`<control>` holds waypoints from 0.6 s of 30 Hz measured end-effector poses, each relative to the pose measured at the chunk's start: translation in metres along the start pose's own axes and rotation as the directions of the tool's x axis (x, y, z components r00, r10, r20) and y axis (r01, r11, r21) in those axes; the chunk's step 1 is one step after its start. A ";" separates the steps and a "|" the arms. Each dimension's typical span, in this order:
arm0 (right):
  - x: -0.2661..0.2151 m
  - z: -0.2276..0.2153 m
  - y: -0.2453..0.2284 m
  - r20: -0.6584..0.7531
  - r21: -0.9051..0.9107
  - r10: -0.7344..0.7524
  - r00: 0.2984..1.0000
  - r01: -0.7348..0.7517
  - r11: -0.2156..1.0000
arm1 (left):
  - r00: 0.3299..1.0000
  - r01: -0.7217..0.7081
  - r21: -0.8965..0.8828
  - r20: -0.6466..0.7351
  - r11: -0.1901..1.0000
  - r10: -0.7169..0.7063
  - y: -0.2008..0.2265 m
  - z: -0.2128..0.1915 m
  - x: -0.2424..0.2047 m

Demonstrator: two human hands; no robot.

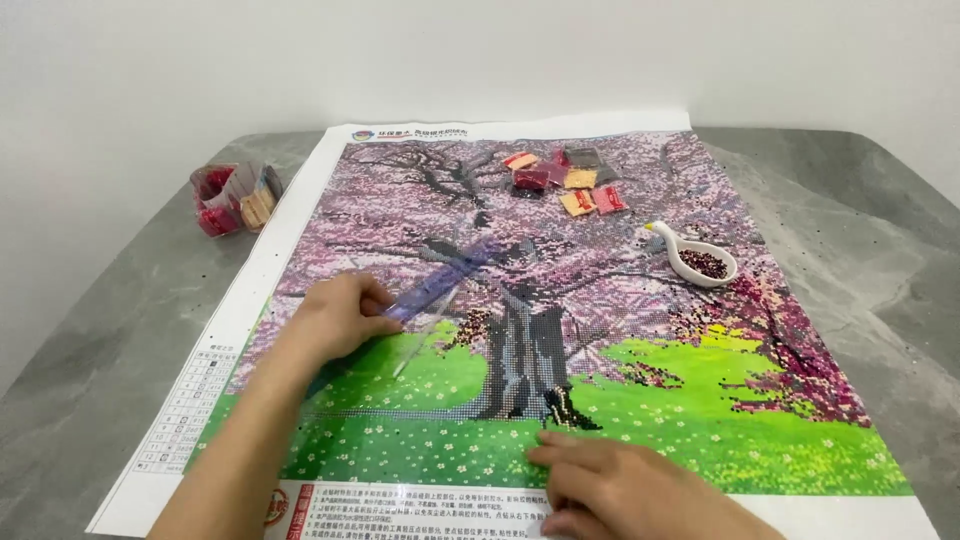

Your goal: The person is using a purple ruler and a white stylus to align and straighten rows of small resin diamonds on a diamond painting canvas.

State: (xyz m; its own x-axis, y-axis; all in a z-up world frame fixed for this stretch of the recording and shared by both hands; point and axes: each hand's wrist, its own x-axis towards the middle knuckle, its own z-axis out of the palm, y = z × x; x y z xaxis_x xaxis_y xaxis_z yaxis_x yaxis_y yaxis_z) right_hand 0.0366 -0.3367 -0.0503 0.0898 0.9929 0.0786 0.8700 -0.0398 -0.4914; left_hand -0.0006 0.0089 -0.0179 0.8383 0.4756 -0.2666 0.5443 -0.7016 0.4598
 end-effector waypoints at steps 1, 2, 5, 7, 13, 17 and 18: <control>-0.002 0.005 -0.002 0.015 -0.011 -0.074 0.997 0.075 0.997 | 0.995 -0.036 0.022 -0.089 0.999 0.038 -0.007 0.005 0.005; -0.003 0.014 0.002 0.017 -0.010 -0.075 0.997 0.075 0.997 | 0.995 -0.034 0.021 -0.089 0.999 0.036 0.008 0.001 -0.010; -0.008 0.040 0.014 -0.080 -0.151 -0.202 0.976 0.188 0.971 | 0.990 -0.061 0.081 -0.125 0.995 0.071 0.038 0.000 -0.041; -0.012 0.054 0.023 -0.068 -0.309 -0.253 0.965 0.221 0.925 | 0.978 -0.200 0.176 -0.021 0.964 0.207 0.043 0.011 -0.042; -0.008 0.048 0.015 -0.068 -0.249 -0.189 0.980 0.167 0.954 | 0.970 -0.243 0.155 0.061 0.958 0.236 0.037 0.042 -0.034; 0.012 -0.007 -0.022 0.053 0.019 0.022 0.998 -0.023 1.000 | 0.946 -0.299 0.268 -0.047 0.916 0.322 0.032 0.039 -0.035; 0.016 -0.011 -0.020 -0.049 0.089 -0.020 0.999 0.024 0.996 | 0.961 -0.236 0.333 -0.063 0.913 0.271 0.030 0.037 -0.034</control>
State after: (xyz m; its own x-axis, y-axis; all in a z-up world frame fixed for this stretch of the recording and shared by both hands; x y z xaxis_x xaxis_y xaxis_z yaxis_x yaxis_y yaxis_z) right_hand 0.0258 -0.3214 -0.0299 0.0959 0.9868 0.1309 0.8256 -0.0054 -0.5642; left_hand -0.0113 -0.0477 -0.0259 0.9506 0.3002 -0.0787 0.3100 -0.9294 0.2005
